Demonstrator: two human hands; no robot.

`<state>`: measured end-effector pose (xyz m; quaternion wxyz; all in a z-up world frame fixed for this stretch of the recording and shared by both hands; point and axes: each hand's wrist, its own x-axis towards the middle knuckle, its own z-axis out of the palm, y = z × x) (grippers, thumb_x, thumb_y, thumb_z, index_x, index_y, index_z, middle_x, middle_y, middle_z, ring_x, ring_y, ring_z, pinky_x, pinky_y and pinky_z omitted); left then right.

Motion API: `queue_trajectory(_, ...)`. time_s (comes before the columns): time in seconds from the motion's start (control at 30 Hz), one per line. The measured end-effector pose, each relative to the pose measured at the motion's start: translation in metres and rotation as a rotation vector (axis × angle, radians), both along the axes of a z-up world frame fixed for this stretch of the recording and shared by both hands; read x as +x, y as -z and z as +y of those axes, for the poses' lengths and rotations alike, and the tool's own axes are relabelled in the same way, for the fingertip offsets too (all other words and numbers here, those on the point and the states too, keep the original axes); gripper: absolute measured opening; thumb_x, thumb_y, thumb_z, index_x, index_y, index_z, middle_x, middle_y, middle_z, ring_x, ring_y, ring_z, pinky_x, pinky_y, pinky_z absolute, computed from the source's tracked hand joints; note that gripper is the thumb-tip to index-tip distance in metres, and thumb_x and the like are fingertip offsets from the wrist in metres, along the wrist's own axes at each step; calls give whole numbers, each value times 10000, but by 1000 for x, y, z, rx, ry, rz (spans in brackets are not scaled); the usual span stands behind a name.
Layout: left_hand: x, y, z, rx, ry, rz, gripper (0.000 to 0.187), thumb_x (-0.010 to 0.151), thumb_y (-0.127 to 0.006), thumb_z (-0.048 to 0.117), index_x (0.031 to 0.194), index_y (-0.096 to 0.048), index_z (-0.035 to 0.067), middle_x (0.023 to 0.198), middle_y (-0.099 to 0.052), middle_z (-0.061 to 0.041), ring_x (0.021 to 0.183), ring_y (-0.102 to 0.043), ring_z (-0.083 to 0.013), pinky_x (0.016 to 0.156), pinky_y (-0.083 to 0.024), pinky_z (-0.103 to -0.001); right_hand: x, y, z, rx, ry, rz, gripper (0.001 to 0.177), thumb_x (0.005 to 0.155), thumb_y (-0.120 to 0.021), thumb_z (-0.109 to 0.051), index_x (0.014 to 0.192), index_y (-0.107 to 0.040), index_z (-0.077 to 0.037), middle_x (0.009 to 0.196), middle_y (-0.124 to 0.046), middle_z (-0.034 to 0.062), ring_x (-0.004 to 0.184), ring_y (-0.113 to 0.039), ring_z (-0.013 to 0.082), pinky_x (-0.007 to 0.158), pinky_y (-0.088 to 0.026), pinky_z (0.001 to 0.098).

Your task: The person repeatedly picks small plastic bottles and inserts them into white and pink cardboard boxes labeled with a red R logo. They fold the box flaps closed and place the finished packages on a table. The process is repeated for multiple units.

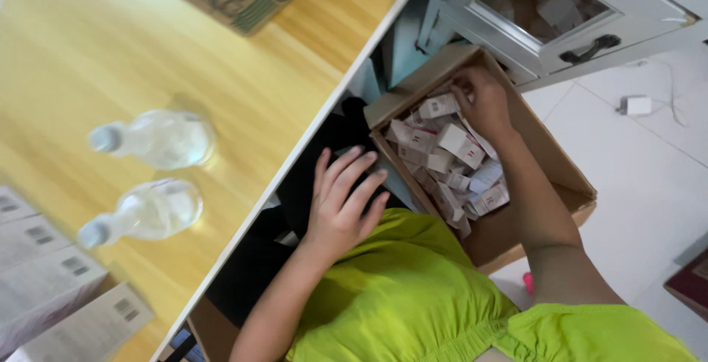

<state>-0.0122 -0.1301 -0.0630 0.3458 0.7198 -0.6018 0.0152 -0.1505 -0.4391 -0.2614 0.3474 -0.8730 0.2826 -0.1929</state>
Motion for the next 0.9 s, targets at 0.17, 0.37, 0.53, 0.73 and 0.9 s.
queue_trajectory(0.17, 7, 18, -51, 216, 79, 125, 330, 915, -770, 202, 1218, -678, 112, 1407, -590, -95, 1397, -516, -321, 1225, -303, -637, -48, 143, -18, 156, -260, 602, 602, 822, -829, -225, 1345, -589, -50, 1272, -628, 242, 1164, -604, 416, 967, -486, 515)
queue_trajectory(0.37, 14, 46, -81, 298, 104, 211, 322, 954, -735, 233, 1238, -669, 99, 1430, -555, -116, 1417, -485, -340, 1229, -291, -640, -37, 249, 22, 79, -281, 997, 1089, 628, -909, -270, 1576, -382, -174, 1430, -551, 151, 1284, -505, 349, 985, -441, 518)
queue_trajectory(0.53, 16, 61, -96, 337, 137, 205, 330, 954, -732, 253, 1240, -665, 103, 1423, -543, -117, 1393, -489, -346, 1228, -287, -644, -52, 278, 51, 307, -204, 891, 569, 852, -806, -320, 1360, -651, -115, 1306, -693, 194, 1286, -599, 354, 1080, -505, 489)
queue_trajectory(0.73, 10, 76, -107, 334, 155, 263, 345, 986, -716, 274, 1282, -662, 104, 1417, -538, -111, 1409, -490, -332, 1250, -293, -638, -83, 255, 17, -6, 196, 824, 723, 751, -869, -379, 1387, -621, -143, 1573, -391, 268, 1477, -317, 483, 1167, -298, 678)
queue_trajectory(0.9, 4, 77, -106, 370, 167, 191, 357, 973, -712, 305, 1276, -659, 124, 1428, -534, -109, 1391, -485, -328, 1239, -263, -643, -75, 233, -9, 279, 110, 1286, 1044, 688, -893, -384, 1570, -336, -423, 1636, -169, 270, 1406, -210, 509, 1082, -294, 627)
